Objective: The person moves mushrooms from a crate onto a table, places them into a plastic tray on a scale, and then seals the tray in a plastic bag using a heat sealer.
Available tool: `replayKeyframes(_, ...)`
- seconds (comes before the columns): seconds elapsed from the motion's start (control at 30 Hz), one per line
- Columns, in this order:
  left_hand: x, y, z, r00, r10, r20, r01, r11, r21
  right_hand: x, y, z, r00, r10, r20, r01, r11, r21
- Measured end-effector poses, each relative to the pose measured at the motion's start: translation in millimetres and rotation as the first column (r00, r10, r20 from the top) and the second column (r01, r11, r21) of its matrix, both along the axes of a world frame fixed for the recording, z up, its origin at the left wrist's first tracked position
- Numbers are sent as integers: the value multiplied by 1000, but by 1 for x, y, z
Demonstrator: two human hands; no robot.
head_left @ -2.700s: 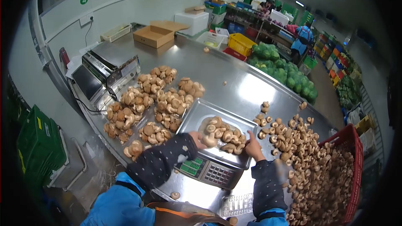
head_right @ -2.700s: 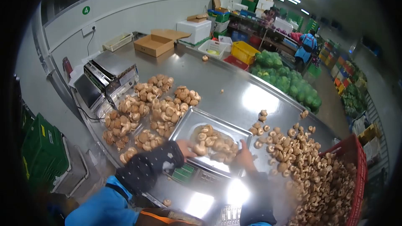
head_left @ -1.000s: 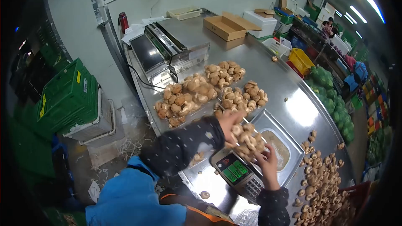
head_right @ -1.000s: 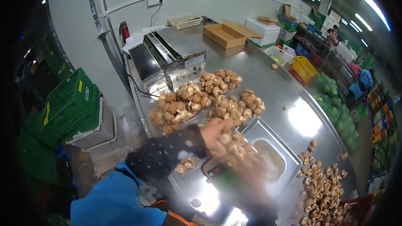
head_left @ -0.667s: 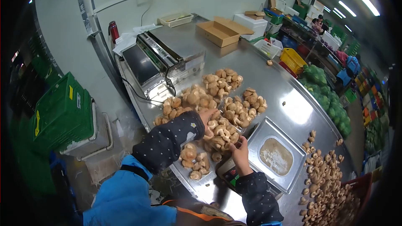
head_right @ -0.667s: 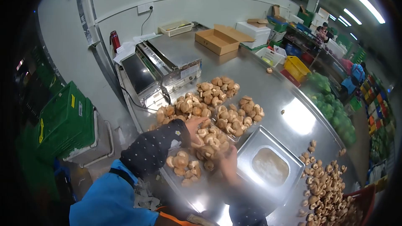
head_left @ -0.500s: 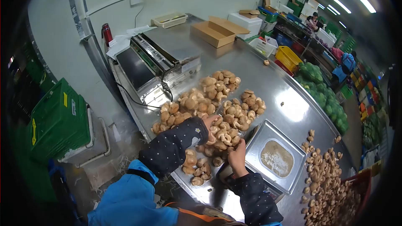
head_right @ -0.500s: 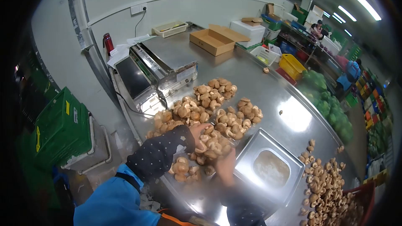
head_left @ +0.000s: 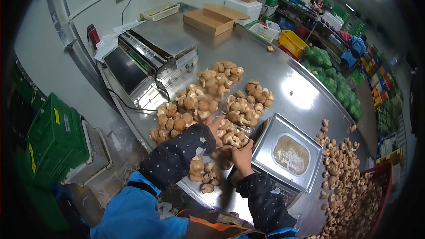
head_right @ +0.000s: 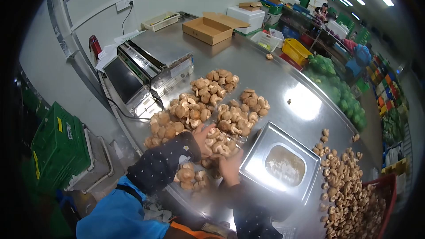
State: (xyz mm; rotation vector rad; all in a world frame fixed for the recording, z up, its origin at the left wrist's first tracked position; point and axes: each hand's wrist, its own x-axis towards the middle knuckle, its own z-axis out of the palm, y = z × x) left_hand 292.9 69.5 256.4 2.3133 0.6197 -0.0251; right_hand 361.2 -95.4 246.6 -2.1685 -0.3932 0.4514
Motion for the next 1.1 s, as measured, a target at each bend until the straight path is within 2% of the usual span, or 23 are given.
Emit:
replayKeyframes(0.07, 3, 4, -10, 999, 7, 40, -6, 1000, -7, -2, -1, 4, 1000, 3, -16, -3, 1000, 8)
replayKeyframes(0.13, 6, 9, -18, 998, -13, 57, 13, 1000, -12, -3, -1, 0, 994, 14, 109, -11, 1000, -25)
replayKeyframes(0.2, 5, 10, -16, 997, -23, 67, 20, 999, 48, -6, -2, 0, 994, 19, 110, -18, 1000, -13)
replayKeyframes(0.23, 4, 6, -12, 997, -24, 67, 21, 999, 48, -9, -2, 1, 986, 33, 165, -29, 999, -23)
replayKeyframes(0.3, -6, -10, 3, 989, 97, 115, -114, 982, 149, -16, -9, 8, 975, 46, 219, -40, 999, -34)
replayKeyframes(0.33, -13, -20, 16, 989, 95, 114, -111, 983, 149, -23, -19, 17, 934, 162, 318, -181, 983, 32)
replayKeyframes(0.37, -20, -32, 29, 934, 82, 347, -145, 976, 160, -32, -33, 28, 871, 258, 417, -318, 945, 80)
replayKeyframes(0.4, -27, -45, 41, 827, 57, 560, -175, 972, 158, -42, -53, 50, 803, 323, 501, -421, 903, 92)
replayKeyframes(0.43, -39, -64, 52, 825, 13, 565, -22, 1000, 9, -50, -79, 65, 827, 396, 399, -471, 876, 107)
replayKeyframes(0.47, -53, -86, 57, 819, -25, 573, 135, 980, -149, -55, -110, 69, 839, 463, 285, -512, 850, 125)
replayKeyframes(0.5, -65, -105, 57, 862, -182, 473, 319, 920, -226, -58, -144, 60, 837, 415, 358, -457, 888, 40)
replayKeyframes(0.53, -75, -120, 52, 851, -355, 387, 484, 816, -316, -59, -179, 51, 822, 369, 434, -390, 920, -45)
replayKeyframes(0.57, -80, -136, 41, 824, -456, 335, 557, 759, -338, -56, -215, 42, 934, 215, 286, -207, 977, -56)
replayKeyframes(0.6, -84, -151, 28, 781, -554, 288, 625, 695, -356, -51, -249, 40, 989, 31, 143, -18, 996, -91)
replayKeyframes(0.67, -85, -180, 3, 734, -614, 289, 678, 648, -347, -43, -306, 55, 967, -252, 38, 253, 966, -54)
replayKeyframes(0.7, -83, -194, -1, 719, -651, 244, 694, 647, -317, -33, -345, 42, 959, -279, 45, 282, 957, -68)
replayKeyframes(0.77, -74, -222, -8, 658, -740, 139, 740, 602, -299, -18, -424, 1, 915, -160, 370, 289, 900, -326)
replayKeyframes(0.8, -67, -237, -7, 633, -759, 153, 762, 575, -299, -22, -436, 4, 906, -185, 380, 321, 887, -333)
replayKeyframes(0.87, -54, -264, -3, 575, -817, 34, 790, 545, -281, -16, -443, 6, 812, 152, 563, 192, 842, -505)
replayKeyframes(0.93, -40, -295, -1, 556, -831, 31, 805, 528, -271, -8, -448, 1, 841, 273, 467, 3, 861, -509)
replayKeyframes(1.0, -28, -329, -5, 541, -841, 16, 815, 520, -255, 0, -450, -12, 771, 383, 508, -36, 824, -565)
replayKeyframes(1.07, -17, -374, -22, 660, -740, 128, 748, 663, -22, 10, -456, -31, 709, 428, 560, -70, 834, -548)
replayKeyframes(1.1, -5, -398, -26, 647, -762, 17, 762, 646, -31, 15, -464, -42, 743, 418, 523, -86, 834, -544)
